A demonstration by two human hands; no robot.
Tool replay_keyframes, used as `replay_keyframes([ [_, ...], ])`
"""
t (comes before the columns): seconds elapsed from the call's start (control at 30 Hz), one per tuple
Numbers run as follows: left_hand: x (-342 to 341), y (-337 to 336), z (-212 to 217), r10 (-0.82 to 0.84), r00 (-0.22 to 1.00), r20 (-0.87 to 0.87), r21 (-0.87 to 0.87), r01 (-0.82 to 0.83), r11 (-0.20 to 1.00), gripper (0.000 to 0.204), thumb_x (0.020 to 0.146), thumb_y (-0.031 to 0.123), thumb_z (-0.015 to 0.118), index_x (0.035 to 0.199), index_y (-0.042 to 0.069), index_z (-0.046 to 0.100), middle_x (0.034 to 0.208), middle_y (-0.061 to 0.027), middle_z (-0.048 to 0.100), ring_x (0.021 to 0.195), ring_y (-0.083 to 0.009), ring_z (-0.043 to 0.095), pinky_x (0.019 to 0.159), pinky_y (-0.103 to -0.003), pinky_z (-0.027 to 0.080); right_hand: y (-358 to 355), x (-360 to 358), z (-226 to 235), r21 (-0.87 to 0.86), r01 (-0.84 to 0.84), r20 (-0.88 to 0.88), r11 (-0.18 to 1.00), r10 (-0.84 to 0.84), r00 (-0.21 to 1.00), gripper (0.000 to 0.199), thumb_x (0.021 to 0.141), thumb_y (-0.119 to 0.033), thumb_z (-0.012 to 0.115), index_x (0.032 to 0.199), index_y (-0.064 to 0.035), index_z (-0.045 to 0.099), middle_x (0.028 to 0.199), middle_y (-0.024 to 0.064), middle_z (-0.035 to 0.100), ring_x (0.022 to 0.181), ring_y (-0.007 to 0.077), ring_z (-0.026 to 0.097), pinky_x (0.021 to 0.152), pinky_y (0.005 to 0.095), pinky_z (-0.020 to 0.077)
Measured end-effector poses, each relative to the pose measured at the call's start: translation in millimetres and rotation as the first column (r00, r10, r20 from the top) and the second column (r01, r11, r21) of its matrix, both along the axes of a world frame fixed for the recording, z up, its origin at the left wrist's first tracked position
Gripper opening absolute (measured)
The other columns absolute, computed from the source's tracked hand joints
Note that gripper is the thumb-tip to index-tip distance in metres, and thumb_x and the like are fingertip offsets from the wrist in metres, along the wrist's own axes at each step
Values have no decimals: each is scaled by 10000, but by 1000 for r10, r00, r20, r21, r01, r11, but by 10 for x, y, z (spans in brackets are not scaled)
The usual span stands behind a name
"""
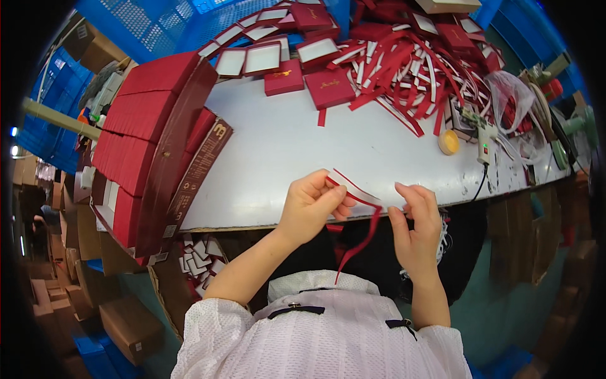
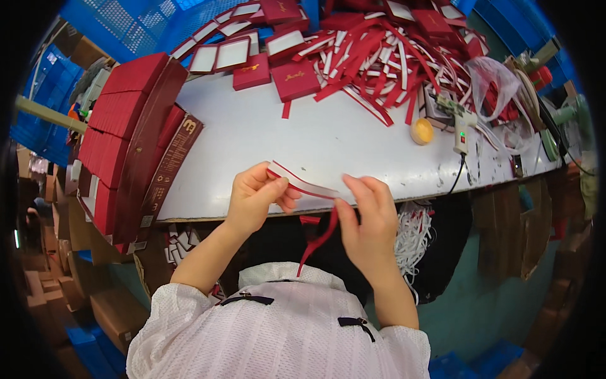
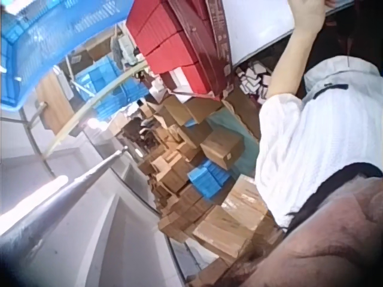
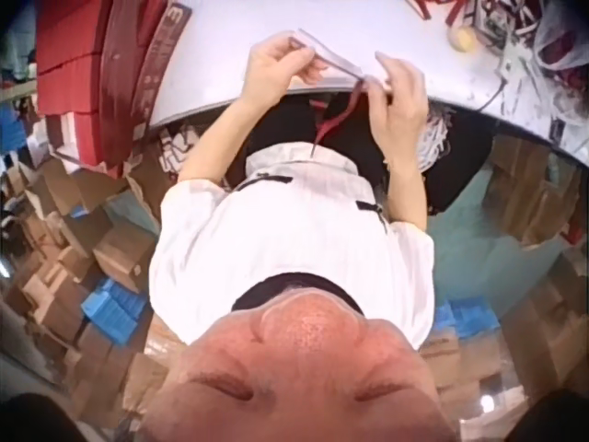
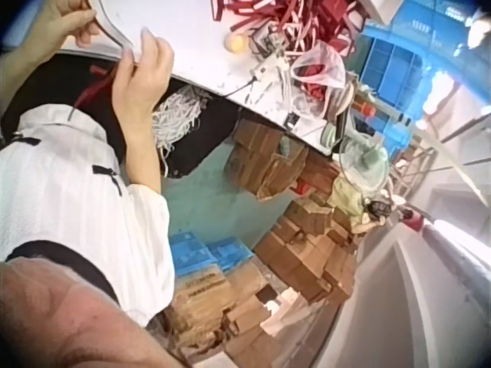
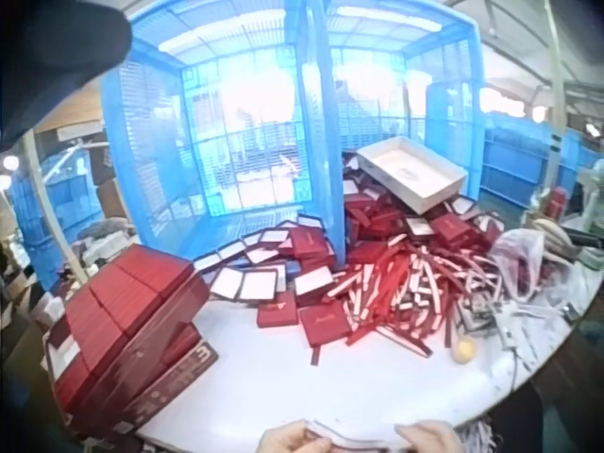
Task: The person ties red ribbons around small red boxes labeled 'Jewelry' at a workbench. They pick up a box, wrap a ribbon around it, tie a knot, and place the finished box into a stack. The process is repeated continuously with multiple boxes and ribbons.
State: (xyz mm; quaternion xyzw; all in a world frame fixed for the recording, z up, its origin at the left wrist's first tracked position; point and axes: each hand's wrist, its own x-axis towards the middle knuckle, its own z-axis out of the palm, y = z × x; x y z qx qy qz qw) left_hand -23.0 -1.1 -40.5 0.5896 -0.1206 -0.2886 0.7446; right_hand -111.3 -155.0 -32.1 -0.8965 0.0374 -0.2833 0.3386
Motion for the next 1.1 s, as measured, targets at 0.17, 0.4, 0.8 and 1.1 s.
replay_keyframes([
  [0.17, -243, -168, -103, -27, 987, 158, -29, 32, 999, 110, 809, 31, 427, 810, -32, 517, 688, -65, 579, 587, -88, 542, 543, -215, 461, 148, 115, -25, -317, -51, 200, 947, 119, 973, 240, 599, -62, 591, 830, -17, 544, 712, 48, 506, 560, 172, 489, 475, 268, 379],
  [0.4, -183, -82, -83, -297, 686, 664, 391, 20, 920, 64, 761, 21, 483, 762, 3, 544, 575, -90, 543, 504, -95, 520, 460, -227, 414, 111, 49, -165, -383, -78, 154, 920, 147, 977, 146, 584, -30, 557, 728, -24, 528, 659, 43, 496, 495, 166, 465, 425, 253, 356],
  [0.8, -352, 618, -498, 346, 894, -286, -332, -431, 839, 122, 767, 69, 426, 829, 1, 508, 820, -144, 578, 737, -252, 594, 680, -392, 503, -1247, -929, -1534, 895, -189, 32, -405, -363, 931, 176, 777, -40, 415, 899, 71, 475, 914, 174, 547, 794, 213, 561, 656, 291, 490],
  [1.1, -242, 1409, -169, 266, 920, -289, -595, -390, 703, 63, 717, 82, 421, 739, 31, 452, 664, -120, 524, 630, -215, 534, 596, -334, 477, -2283, -1889, -2739, 224, 916, -630, 334, -668, 397, 395, 710, -9, 421, 1098, 62, 400, 1108, 189, 446, 1055, 236, 440, 893, 333, 326],
])
